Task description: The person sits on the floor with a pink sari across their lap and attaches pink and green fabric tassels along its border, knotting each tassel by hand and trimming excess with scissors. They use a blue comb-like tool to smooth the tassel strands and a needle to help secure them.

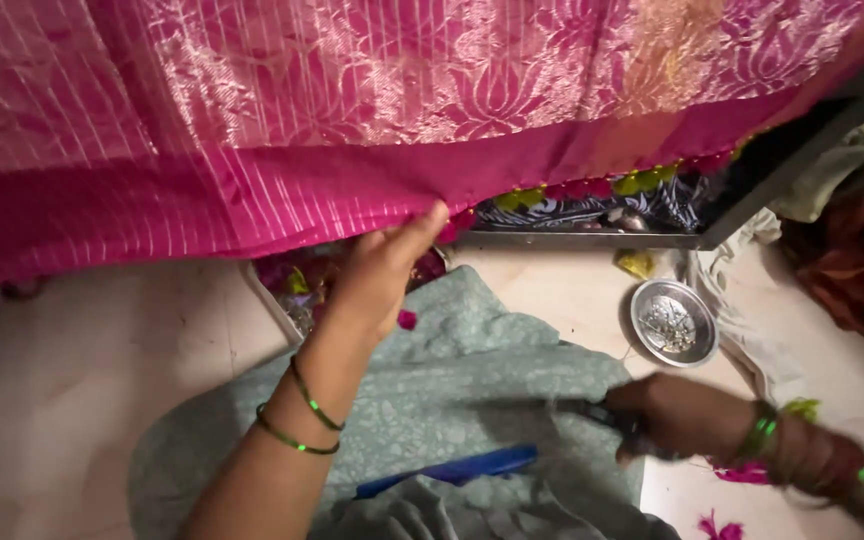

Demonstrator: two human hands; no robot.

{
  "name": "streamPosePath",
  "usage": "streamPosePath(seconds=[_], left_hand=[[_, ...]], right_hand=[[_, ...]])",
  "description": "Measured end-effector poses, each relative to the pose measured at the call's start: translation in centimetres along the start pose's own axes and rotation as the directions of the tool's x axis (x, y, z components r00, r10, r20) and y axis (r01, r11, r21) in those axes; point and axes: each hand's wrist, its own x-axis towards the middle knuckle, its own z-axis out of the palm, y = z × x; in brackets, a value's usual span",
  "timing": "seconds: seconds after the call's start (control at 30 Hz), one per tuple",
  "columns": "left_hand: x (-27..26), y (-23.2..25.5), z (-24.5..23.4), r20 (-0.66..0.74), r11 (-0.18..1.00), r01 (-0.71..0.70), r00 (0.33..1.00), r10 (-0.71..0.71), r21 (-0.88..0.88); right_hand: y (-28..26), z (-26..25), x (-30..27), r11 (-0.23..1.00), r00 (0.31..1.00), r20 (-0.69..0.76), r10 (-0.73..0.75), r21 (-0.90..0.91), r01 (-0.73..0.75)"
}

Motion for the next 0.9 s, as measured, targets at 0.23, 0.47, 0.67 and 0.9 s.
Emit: streamPosePath(seconds=[0.23, 0.47, 0.67, 0.9], left_hand=[[0.3, -0.6, 0.5, -0.040, 0.973, 0.098, 0.993, -0.108, -0.207], [0.1, -0.9, 0.9, -0.036, 0.993, 0.106, 0.994, -0.108, -0.041], [0.5, -1.9, 0.3, -0.041, 0.990, 0.046, 0.998, -0.041, 0.136], [3.0, -21.7, -17.1, 0.095, 0.780, 0.293, 0.908, -0.409, 0.553]], right_hand=[[1.3, 9.9, -0.8, 0.976, 0.990, 0.003, -0.142, 0.170, 0.139], [0.6, 10.8, -1.4, 0.967, 0.993, -0.011, -0.120, 0.225, 0.119], [3.1, 12.9, -2.0, 0.964, 0.983, 0.068, -0.172, 0.215, 0.154], [1.6, 15.8, -2.5, 0.948, 0.980, -0.184, 0.078, 0.317, -0.015]])
